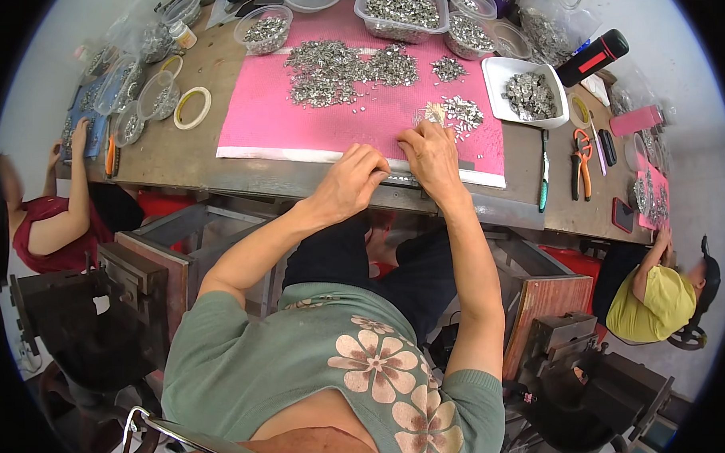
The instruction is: The person removes a metal fixture from a manual press machine, arranges small metal pieces into the fixture by hand, and lifts the fixture.
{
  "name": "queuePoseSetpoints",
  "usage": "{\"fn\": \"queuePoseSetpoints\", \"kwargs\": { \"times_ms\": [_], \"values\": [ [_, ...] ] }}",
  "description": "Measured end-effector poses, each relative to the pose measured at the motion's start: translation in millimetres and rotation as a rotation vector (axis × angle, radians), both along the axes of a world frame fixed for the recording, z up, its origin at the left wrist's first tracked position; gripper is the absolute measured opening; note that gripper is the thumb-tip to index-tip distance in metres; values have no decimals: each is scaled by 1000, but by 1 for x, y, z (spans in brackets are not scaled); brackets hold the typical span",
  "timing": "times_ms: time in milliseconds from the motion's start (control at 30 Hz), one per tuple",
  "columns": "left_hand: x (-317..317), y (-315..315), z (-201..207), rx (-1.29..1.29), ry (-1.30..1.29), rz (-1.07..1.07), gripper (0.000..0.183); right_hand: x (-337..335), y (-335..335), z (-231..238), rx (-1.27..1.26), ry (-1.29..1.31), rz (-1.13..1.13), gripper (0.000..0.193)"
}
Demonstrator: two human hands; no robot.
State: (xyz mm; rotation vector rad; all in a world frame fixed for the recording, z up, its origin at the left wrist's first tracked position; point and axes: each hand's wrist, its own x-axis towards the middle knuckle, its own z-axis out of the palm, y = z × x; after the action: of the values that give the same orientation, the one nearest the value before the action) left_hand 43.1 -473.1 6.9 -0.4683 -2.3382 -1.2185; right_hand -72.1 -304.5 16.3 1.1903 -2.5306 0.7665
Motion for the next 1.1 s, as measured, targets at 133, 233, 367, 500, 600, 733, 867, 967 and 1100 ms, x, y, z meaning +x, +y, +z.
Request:
{"fn": "queuePoseSetpoints", "kwargs": {
  "times_ms": [133, 233, 367, 500, 600, 733, 867, 967, 1100],
  "values": [
    [-1, 1, 0, -25, 22, 2, 10, -3, 2, -2, 32, 39, 26, 10],
    [-2, 2, -3, -74, 72, 25, 10, -2, 0, -1, 54, 63, 26, 10],
    [0, 4, -3, -193, 151, 70, 11, -2, 1, -1, 71, 53, 24, 9],
    [4, 5, -3, -231, 191, 90, 12, 1, 5, -3, 30, 32, 35, 10],
    [4, 6, 0, -232, 168, 113, 14, 11, 11, 3, -118, -238, -9, 11],
    [2, 2, 0, -216, 104, 86, 17, 31, 16, 8, -275, -361, -43, 10],
    [3, -6, -8, -188, 125, 34, 20, 52, 18, 8, -368, -466, -22, 7],
    [8, -4, -10, -253, 223, 114, 19, 62, 17, 4, -403, -387, 12, 7],
    [12, -2, -21, -167, 151, 129, 34, 66, 12, -5, -400, -298, -9, 8]
  ]
}}
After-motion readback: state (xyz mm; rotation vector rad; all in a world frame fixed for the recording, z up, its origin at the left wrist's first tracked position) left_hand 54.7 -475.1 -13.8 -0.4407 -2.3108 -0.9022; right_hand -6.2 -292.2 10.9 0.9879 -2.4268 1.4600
